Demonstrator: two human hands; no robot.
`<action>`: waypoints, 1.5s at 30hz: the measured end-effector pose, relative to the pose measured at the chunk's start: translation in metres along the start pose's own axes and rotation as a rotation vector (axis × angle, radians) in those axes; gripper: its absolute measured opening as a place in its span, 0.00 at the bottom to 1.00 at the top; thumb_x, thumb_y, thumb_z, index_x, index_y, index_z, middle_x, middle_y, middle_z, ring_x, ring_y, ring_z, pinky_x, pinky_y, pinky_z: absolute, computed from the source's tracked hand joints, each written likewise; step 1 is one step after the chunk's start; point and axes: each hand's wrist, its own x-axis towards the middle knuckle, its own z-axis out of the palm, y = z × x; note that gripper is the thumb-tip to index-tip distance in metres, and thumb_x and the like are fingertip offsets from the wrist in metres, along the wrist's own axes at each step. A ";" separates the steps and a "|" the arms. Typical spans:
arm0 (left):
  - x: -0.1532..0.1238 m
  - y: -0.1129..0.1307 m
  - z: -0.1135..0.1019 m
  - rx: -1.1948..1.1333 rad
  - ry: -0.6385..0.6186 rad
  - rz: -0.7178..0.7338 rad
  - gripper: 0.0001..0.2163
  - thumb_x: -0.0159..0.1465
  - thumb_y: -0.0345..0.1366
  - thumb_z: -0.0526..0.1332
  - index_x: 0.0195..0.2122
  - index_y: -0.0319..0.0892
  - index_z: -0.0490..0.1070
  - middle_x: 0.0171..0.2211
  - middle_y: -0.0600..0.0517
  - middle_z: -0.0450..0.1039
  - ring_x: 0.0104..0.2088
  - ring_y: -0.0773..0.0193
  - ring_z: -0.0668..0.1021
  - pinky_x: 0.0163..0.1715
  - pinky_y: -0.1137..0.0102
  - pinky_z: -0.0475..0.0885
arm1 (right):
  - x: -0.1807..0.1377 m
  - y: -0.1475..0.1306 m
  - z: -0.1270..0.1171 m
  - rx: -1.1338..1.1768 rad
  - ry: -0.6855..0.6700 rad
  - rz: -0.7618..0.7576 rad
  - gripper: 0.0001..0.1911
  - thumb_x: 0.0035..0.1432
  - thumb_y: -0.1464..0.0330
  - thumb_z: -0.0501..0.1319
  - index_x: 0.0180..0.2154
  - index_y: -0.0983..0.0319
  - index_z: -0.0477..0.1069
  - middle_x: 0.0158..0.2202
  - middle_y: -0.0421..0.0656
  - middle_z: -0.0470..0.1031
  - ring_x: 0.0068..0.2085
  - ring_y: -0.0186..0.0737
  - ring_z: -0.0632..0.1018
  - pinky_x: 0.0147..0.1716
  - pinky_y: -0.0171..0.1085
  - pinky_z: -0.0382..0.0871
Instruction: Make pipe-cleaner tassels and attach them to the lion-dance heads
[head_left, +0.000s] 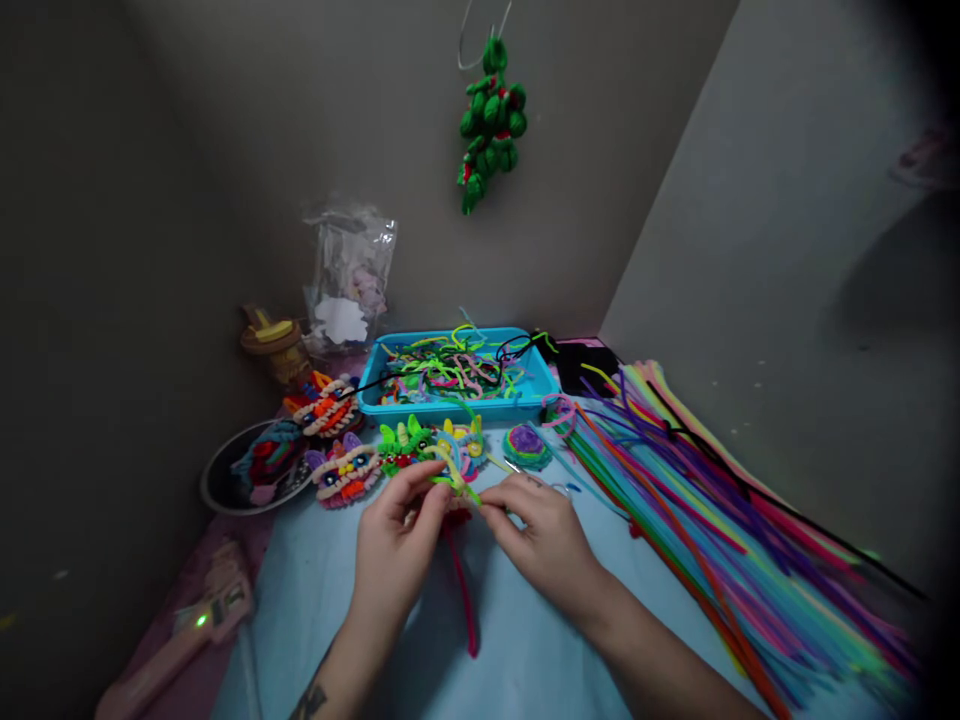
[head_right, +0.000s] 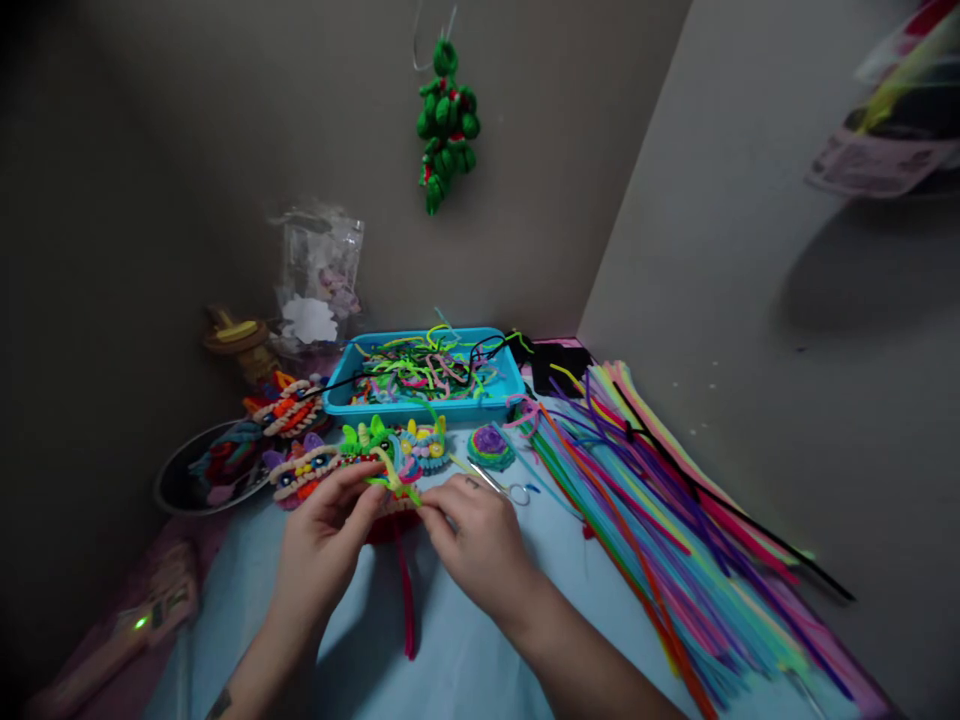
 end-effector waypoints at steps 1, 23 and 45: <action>-0.001 0.002 0.001 0.024 0.002 0.022 0.10 0.57 0.38 0.64 0.39 0.40 0.74 0.30 0.51 0.79 0.29 0.65 0.80 0.30 0.73 0.75 | 0.000 -0.001 0.000 -0.020 -0.009 -0.004 0.08 0.59 0.73 0.58 0.32 0.59 0.74 0.28 0.40 0.74 0.31 0.37 0.74 0.33 0.35 0.65; 0.004 0.002 0.000 -0.141 -0.027 -0.101 0.12 0.54 0.41 0.67 0.36 0.39 0.73 0.27 0.52 0.77 0.27 0.66 0.77 0.27 0.74 0.72 | -0.002 -0.002 -0.001 -0.074 -0.016 -0.089 0.09 0.59 0.74 0.56 0.30 0.60 0.74 0.25 0.41 0.72 0.30 0.36 0.73 0.32 0.35 0.64; 0.003 0.001 0.002 -0.128 -0.086 -0.107 0.12 0.52 0.40 0.68 0.34 0.39 0.74 0.28 0.50 0.78 0.28 0.65 0.78 0.28 0.72 0.73 | -0.002 -0.001 0.001 -0.072 0.032 -0.125 0.07 0.61 0.73 0.57 0.34 0.59 0.73 0.30 0.42 0.76 0.34 0.39 0.75 0.34 0.37 0.68</action>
